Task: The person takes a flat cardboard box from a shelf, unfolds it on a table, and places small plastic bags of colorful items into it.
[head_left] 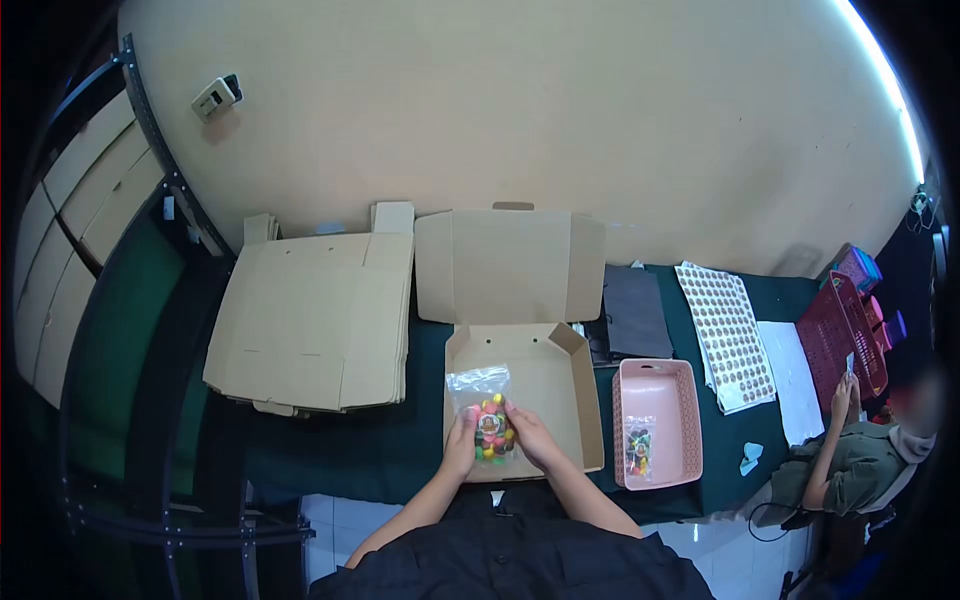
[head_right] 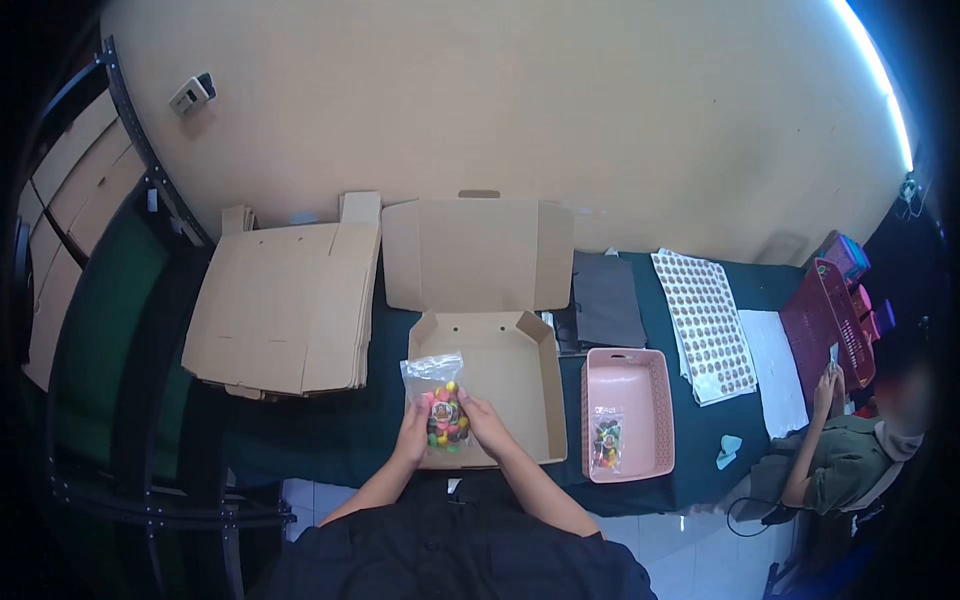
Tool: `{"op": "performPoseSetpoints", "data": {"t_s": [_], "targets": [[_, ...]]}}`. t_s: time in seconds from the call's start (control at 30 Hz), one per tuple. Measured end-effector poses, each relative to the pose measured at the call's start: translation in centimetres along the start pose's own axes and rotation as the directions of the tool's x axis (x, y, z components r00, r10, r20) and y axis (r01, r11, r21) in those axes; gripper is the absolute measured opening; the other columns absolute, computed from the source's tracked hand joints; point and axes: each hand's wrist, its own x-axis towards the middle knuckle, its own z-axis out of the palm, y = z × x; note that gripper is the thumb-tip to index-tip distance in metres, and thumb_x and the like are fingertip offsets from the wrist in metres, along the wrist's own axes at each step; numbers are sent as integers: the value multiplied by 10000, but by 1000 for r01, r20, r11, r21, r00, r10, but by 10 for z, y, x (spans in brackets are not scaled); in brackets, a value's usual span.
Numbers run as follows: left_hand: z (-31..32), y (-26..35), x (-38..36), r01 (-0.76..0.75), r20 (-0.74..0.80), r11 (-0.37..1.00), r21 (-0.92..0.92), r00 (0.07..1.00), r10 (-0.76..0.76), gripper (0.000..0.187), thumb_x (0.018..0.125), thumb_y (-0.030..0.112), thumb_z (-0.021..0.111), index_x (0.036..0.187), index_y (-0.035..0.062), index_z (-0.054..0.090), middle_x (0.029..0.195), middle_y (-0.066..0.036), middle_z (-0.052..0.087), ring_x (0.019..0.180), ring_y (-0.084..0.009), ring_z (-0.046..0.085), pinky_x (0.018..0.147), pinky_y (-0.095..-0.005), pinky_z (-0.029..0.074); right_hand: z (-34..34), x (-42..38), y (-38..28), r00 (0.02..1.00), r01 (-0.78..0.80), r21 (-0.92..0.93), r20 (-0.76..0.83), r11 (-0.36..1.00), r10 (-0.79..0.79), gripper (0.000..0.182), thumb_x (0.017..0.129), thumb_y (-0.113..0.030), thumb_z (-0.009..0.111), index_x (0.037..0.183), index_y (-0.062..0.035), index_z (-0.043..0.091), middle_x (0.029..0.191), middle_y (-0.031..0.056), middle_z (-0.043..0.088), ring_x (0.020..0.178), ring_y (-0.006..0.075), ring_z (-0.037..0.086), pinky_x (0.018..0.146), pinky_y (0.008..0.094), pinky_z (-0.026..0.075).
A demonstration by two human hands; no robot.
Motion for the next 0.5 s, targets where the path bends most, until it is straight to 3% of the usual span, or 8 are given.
{"op": "performPoseSetpoints", "data": {"t_s": [0.07,0.13,0.17,0.23,0.27,0.3,0.4,0.5], "targets": [[2,8,1,0,-38,999,-35,999,-1,508,912,440,368,1180,13,431,1055,-84,538,923,-145,535,813,-270,437,-4,1,6,999,-52,11,7,999,52,353,918,-296,440,1099,-4,521,941,36,583,788,87,558,685,210,462],[1,17,-3,63,207,929,-364,978,15,557,900,487,343,1211,29,395,1074,-84,526,938,-155,537,815,-284,448,0,-6,-4,999,-40,-14,13,999,40,364,912,-299,451,1127,-9,501,953,33,576,789,80,555,673,205,462],[-2,6,-1,123,241,905,-407,970,-23,579,885,507,359,1230,42,375,1066,-83,524,947,-156,534,809,-295,458,3,-10,-9,999,-25,-35,20,999,25,380,907,-302,463,1156,-15,481,964,30,570,789,74,552,661,200,462],[6,18,-3,-35,182,998,-56,982,45,601,878,530,350,1240,51,365,1058,-82,521,943,-154,532,811,-281,451,10,-15,-22,1000,-3,48,2,999,3,398,895,-277,494,1193,-18,446,969,31,567,789,69,551,643,200,463],[8,28,-6,24,209,991,-132,978,4,543,884,432,447,1259,54,345,1095,-83,497,992,-153,506,847,-274,424,16,-21,-34,1000,23,3,19,1000,-23,411,884,-280,514,1195,-22,442,965,35,565,759,68,548,618,190,455],[10,34,-7,25,205,991,-131,979,2,543,884,432,447,1259,54,345,1095,-83,497,992,-153,506,847,-274,424,18,-25,-41,998,52,-42,35,998,-51,425,873,-283,535,1196,-25,439,961,39,564,728,66,546,594,179,447],[14,43,-5,-139,299,988,67,948,113,599,791,81,618,1297,49,298,1191,-98,426,1120,-175,411,931,-295,351,14,-24,-33,998,58,52,0,997,-58,420,864,-245,552,1197,-21,427,960,39,567,735,71,557,613,192,471],[15,57,-9,-127,395,992,22,912,108,613,789,62,599,1309,48,274,1205,-104,413,1135,-185,402,950,-305,333,17,-26,-39,999,51,180,-21,982,-48,410,868,-254,545,1189,-25,432,961,39,571,737,69,559,609,192,470]]}}
